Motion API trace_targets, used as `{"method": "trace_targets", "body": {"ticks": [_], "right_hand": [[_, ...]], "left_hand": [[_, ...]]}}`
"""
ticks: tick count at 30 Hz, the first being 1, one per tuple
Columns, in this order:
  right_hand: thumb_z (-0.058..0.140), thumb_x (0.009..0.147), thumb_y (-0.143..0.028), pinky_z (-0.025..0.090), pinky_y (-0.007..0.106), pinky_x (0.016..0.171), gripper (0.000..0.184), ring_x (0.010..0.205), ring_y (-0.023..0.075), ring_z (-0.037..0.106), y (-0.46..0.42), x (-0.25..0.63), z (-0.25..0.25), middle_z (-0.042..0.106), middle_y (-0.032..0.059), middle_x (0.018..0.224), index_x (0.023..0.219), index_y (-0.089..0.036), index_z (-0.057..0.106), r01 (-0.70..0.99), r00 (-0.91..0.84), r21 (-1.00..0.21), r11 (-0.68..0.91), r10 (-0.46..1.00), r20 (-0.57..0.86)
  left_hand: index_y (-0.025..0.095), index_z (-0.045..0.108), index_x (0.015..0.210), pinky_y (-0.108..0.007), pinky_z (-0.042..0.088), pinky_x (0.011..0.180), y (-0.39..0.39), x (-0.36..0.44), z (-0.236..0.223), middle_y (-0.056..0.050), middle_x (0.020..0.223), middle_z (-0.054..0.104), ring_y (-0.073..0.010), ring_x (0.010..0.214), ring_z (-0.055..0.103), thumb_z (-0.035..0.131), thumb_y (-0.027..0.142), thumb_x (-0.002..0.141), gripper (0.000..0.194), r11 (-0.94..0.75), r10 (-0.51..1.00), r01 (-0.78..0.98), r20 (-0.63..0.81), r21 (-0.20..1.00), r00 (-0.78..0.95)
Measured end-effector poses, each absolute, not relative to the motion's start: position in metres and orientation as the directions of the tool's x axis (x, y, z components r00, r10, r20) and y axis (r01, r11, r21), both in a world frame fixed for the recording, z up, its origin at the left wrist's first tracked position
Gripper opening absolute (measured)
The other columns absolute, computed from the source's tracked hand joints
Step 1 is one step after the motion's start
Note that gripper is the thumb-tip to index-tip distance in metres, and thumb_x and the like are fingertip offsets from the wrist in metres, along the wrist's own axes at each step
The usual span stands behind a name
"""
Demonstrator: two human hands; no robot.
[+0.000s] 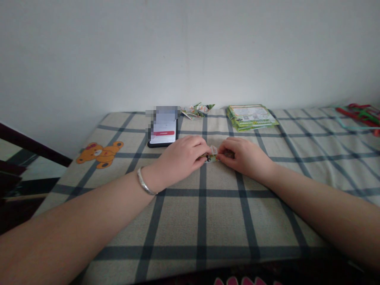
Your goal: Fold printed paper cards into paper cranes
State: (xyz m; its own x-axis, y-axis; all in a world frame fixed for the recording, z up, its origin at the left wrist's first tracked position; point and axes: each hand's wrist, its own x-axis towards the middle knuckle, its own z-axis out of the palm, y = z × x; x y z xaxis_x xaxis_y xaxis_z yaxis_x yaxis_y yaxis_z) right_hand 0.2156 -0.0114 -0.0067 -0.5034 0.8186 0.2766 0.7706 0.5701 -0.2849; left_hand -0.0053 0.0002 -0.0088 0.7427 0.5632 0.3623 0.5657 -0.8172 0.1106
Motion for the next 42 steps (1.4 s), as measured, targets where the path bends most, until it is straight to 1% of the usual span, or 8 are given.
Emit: {"method": "trace_targets", "body": {"ticks": [4,10,15,20,25,31,37,42], "right_hand": [[0.060,0.083,-0.023,0.035,0.025,0.062,0.006,0.069,0.0139,0.053,-0.012,0.216,-0.007,0.061,0.0016,0.076,0.079,-0.018,0.060,0.775,-0.497,-0.286,0.563,0.824,0.273],[0.057,0.086,-0.025,0.032,0.025,0.058,0.014,0.063,0.0124,0.050,-0.010,0.217,-0.005,0.060,0.0012,0.072,0.075,-0.018,0.059,0.792,-0.481,-0.281,0.542,0.837,0.262],[0.058,0.086,-0.025,0.032,0.025,0.057,0.014,0.061,0.0120,0.049,-0.010,0.219,-0.005,0.060,0.0012,0.070,0.074,-0.018,0.058,0.792,-0.477,-0.274,0.545,0.833,0.280],[0.059,0.087,-0.023,0.040,0.026,0.065,0.008,0.073,0.0153,0.056,-0.010,0.221,-0.007,0.064,0.0041,0.083,0.089,-0.017,0.065,0.760,-0.518,-0.246,0.602,0.789,0.330],[0.055,0.092,-0.021,0.045,0.031,0.080,0.014,0.087,0.0189,0.059,-0.011,0.226,-0.003,0.068,0.0064,0.091,0.092,-0.018,0.069,0.642,-0.680,-0.136,0.754,0.642,0.354],[0.054,0.091,-0.020,0.046,0.038,0.087,0.020,0.102,0.0224,0.059,-0.012,0.232,-0.001,0.071,0.0064,0.108,0.100,-0.022,0.072,0.535,-0.773,-0.017,0.845,0.498,0.393],[0.048,0.095,-0.020,0.045,0.036,0.082,0.025,0.095,0.0217,0.060,-0.014,0.230,-0.002,0.072,0.0068,0.104,0.103,-0.019,0.072,0.555,-0.796,0.061,0.830,0.508,0.329],[0.050,0.093,-0.018,0.044,0.033,0.079,0.023,0.090,0.0204,0.059,-0.014,0.229,0.001,0.071,0.0073,0.100,0.098,-0.019,0.072,0.564,-0.799,0.065,0.823,0.525,0.293]], "left_hand": [[0.019,0.068,0.098,-0.035,0.048,0.092,0.002,-0.008,-0.009,-0.003,0.105,0.065,-0.0179,0.100,0.059,0.058,0.015,0.090,0.014,-0.866,0.488,0.490,0.372,0.097,0.790],[0.018,0.068,0.106,-0.037,0.050,0.095,0.002,-0.008,-0.008,-0.003,0.108,0.070,-0.0187,0.102,0.060,0.055,0.011,0.090,0.022,-0.906,0.388,0.423,0.373,-0.016,0.843],[0.018,0.068,0.108,-0.036,0.050,0.096,0.003,-0.009,-0.009,-0.003,0.111,0.070,-0.0177,0.104,0.061,0.052,0.011,0.091,0.024,-0.911,0.372,0.411,0.383,-0.024,0.846],[0.016,0.066,0.111,-0.038,0.050,0.097,0.001,-0.008,-0.007,-0.004,0.114,0.069,-0.0207,0.106,0.060,0.052,0.010,0.091,0.026,-0.907,0.350,0.408,0.349,-0.106,0.869],[0.014,0.066,0.111,-0.038,0.050,0.096,-0.002,-0.006,-0.006,-0.006,0.112,0.069,-0.0203,0.106,0.060,0.052,0.011,0.091,0.025,-0.896,0.350,0.417,0.339,-0.149,0.873],[0.014,0.066,0.110,-0.038,0.051,0.095,-0.002,-0.007,-0.006,-0.006,0.112,0.069,-0.0206,0.104,0.061,0.052,0.012,0.090,0.024,-0.896,0.331,0.407,0.343,-0.178,0.879],[0.013,0.065,0.109,-0.040,0.051,0.094,-0.002,-0.008,-0.004,-0.007,0.112,0.069,-0.0234,0.106,0.060,0.052,0.012,0.089,0.023,-0.896,0.329,0.396,0.301,-0.200,0.895],[0.014,0.063,0.110,-0.039,0.051,0.092,-0.003,-0.008,-0.002,-0.006,0.111,0.068,-0.0229,0.104,0.060,0.053,0.012,0.089,0.024,-0.893,0.330,0.397,0.291,-0.211,0.898]]}}
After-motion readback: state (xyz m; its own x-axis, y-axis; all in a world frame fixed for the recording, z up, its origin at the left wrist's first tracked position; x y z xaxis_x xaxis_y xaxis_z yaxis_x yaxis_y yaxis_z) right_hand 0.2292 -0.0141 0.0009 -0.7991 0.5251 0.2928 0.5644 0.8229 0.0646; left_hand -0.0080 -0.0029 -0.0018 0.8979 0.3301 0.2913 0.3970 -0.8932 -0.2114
